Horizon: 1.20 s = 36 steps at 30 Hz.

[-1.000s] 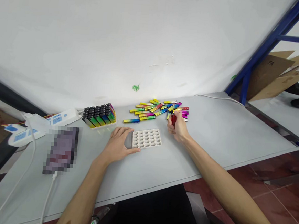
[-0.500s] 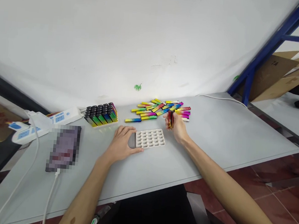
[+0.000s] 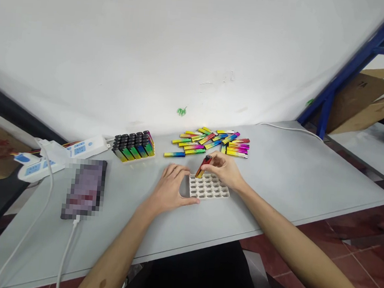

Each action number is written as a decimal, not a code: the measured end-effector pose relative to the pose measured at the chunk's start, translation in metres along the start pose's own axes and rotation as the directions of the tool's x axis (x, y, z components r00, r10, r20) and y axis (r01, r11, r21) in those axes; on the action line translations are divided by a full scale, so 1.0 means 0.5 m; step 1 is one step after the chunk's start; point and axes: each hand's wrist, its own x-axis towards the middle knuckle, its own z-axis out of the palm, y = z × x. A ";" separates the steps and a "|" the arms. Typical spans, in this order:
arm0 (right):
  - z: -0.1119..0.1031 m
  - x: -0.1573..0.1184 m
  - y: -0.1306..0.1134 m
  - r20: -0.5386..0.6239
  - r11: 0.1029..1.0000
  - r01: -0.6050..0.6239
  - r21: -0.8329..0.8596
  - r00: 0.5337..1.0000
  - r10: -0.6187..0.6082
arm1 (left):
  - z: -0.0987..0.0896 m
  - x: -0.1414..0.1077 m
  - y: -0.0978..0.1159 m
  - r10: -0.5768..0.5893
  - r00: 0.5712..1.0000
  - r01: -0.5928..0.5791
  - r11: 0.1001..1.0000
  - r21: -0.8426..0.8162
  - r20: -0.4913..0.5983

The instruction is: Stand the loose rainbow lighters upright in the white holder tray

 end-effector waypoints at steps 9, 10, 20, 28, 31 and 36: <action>0.020 0.002 0.009 0.099 0.898 0.215 -0.383 0.976 -0.191 | 0.009 0.001 -0.003 -0.005 0.999 0.004 1.000 0.018 0.046; 0.021 0.003 0.010 0.129 0.884 0.232 -0.406 0.972 -0.196 | 0.010 0.001 -0.003 -0.007 0.999 0.006 1.000 0.019 0.049; 0.000 -0.003 -0.001 0.228 0.738 0.272 -0.618 0.960 -0.162 | 0.006 0.002 -0.002 -0.005 0.998 0.006 1.000 -0.015 0.064; -0.071 0.018 0.017 -0.257 0.400 -0.232 -0.887 0.967 -0.007 | -0.004 -0.002 -0.012 -0.051 0.997 0.049 0.998 0.030 0.064; -0.069 0.018 0.029 -0.292 0.357 -0.273 -0.894 0.956 0.000 | -0.011 -0.006 -0.022 -0.086 0.994 0.084 0.996 0.033 0.072; -0.061 0.016 0.044 -0.310 0.344 -0.273 -0.898 0.949 -0.057 | -0.021 -0.012 -0.031 -0.117 0.989 0.114 0.993 0.035 0.091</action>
